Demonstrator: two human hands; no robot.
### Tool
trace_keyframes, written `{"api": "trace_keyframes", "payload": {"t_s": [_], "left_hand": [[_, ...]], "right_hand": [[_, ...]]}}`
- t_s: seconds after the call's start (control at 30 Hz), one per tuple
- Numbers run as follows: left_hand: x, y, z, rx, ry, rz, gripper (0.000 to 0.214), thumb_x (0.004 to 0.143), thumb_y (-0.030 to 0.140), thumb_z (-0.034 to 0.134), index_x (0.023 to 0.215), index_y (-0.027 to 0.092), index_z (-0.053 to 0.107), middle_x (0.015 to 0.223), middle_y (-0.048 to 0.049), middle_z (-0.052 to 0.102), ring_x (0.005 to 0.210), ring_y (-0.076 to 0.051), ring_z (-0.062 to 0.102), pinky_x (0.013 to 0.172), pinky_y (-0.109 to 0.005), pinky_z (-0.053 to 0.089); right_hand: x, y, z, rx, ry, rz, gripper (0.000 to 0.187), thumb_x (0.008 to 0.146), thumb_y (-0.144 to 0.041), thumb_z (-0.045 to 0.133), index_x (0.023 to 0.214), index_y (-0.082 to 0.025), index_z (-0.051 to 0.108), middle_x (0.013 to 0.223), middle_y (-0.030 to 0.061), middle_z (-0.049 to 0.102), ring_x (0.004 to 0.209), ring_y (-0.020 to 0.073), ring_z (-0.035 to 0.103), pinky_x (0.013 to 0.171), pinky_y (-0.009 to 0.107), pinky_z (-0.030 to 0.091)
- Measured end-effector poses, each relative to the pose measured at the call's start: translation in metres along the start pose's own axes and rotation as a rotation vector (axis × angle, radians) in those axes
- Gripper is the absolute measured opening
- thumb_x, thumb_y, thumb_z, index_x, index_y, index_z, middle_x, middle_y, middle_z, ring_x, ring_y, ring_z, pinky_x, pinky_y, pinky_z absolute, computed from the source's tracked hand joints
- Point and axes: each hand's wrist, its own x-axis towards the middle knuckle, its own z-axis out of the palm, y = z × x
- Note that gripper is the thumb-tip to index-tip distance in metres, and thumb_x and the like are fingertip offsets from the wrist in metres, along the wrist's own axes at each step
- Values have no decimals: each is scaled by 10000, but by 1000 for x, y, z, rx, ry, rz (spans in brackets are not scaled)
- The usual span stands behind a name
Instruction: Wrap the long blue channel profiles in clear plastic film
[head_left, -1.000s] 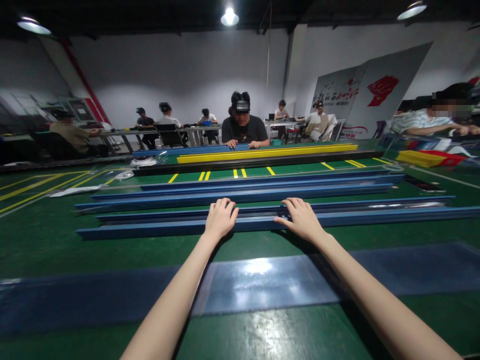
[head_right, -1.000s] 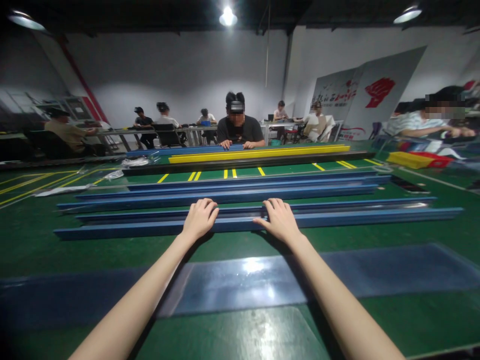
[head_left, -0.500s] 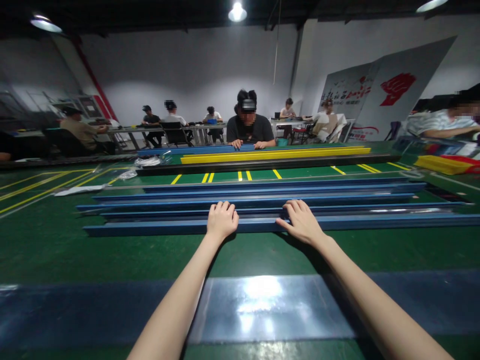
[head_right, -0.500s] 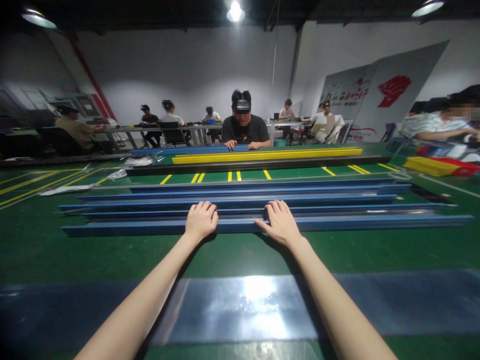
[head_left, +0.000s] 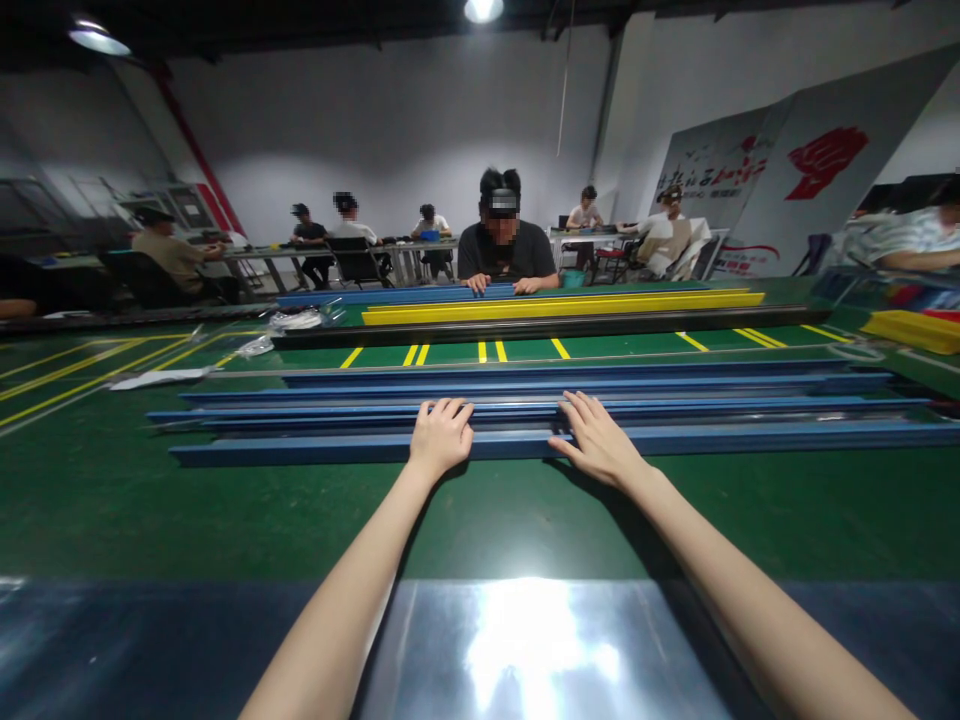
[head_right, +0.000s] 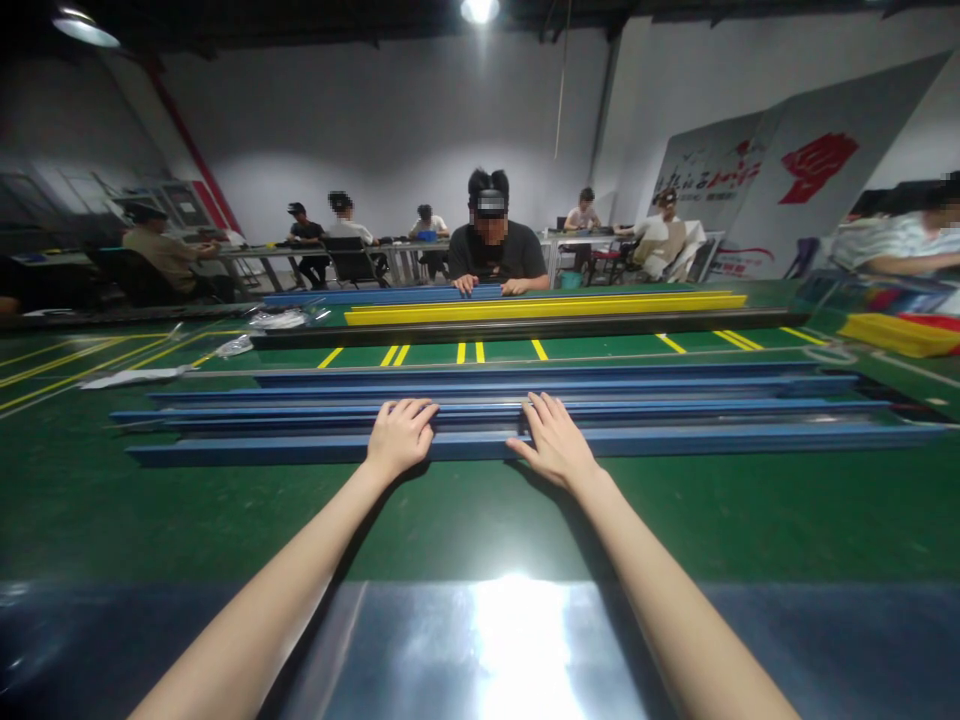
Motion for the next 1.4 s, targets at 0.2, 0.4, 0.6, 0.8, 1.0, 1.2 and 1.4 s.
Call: {"api": "trace_keyframes", "payload": {"t_s": [0.2, 0.4, 0.6, 0.8, 1.0, 1.2, 1.4], "left_hand": [[6, -5, 3, 11, -35, 15, 365, 777, 195, 364, 1089, 210, 553, 1138, -59, 579, 1028, -217, 489, 875, -392, 302], [7, -7, 3, 2, -60, 30, 359, 771, 186, 367, 1080, 196, 549, 1096, -55, 593, 1005, -209, 494, 870, -373, 307], [15, -5, -3, -31, -114, -31, 282, 778, 199, 384, 983, 210, 578, 1010, -40, 606, 961, -193, 497, 814, -327, 345], [50, 1, -1, -44, -154, -123, 273, 845, 243, 336, 911, 210, 599, 992, -39, 595, 932, -185, 504, 779, -317, 364], [83, 3, 15, -74, -221, -161, 284, 836, 222, 350, 975, 173, 592, 1029, -70, 598, 963, -214, 520, 801, -338, 373], [91, -2, 25, -125, -296, -172, 301, 860, 311, 347, 850, 169, 612, 908, -65, 631, 889, -199, 561, 748, -296, 400], [91, -3, 30, -178, -333, -168, 318, 867, 380, 343, 881, 157, 568, 955, -74, 614, 934, -204, 534, 805, -306, 380]], "right_hand": [[4, 1, 6, -7, -40, 31, 767, 824, -609, 190, 1322, -39, 313, 1326, 186, 388, 1250, 262, 303, 1035, 434, 191], [5, 0, 6, -10, -36, 26, 735, 826, -602, 206, 1286, -53, 375, 1276, 181, 446, 1205, 262, 359, 1029, 441, 191], [10, 1, -1, 68, -19, 28, 632, 831, -571, 266, 1187, -89, 467, 1151, 170, 523, 1092, 266, 436, 934, 410, 311], [37, 16, -3, 143, -71, 134, 386, 858, -439, 325, 957, -151, 562, 949, 112, 571, 901, 227, 501, 779, 332, 381], [68, 30, 5, 96, -83, 155, 336, 835, -353, 390, 1039, -143, 553, 1027, 111, 570, 955, 230, 485, 789, 317, 371], [86, 41, 23, 159, -185, 148, 257, 824, -361, 422, 891, -160, 567, 910, 89, 601, 887, 201, 520, 731, 277, 372], [95, 43, 31, 262, -228, 253, 338, 779, -494, 450, 804, -166, 529, 828, 84, 608, 826, 217, 531, 682, 289, 366]]}}
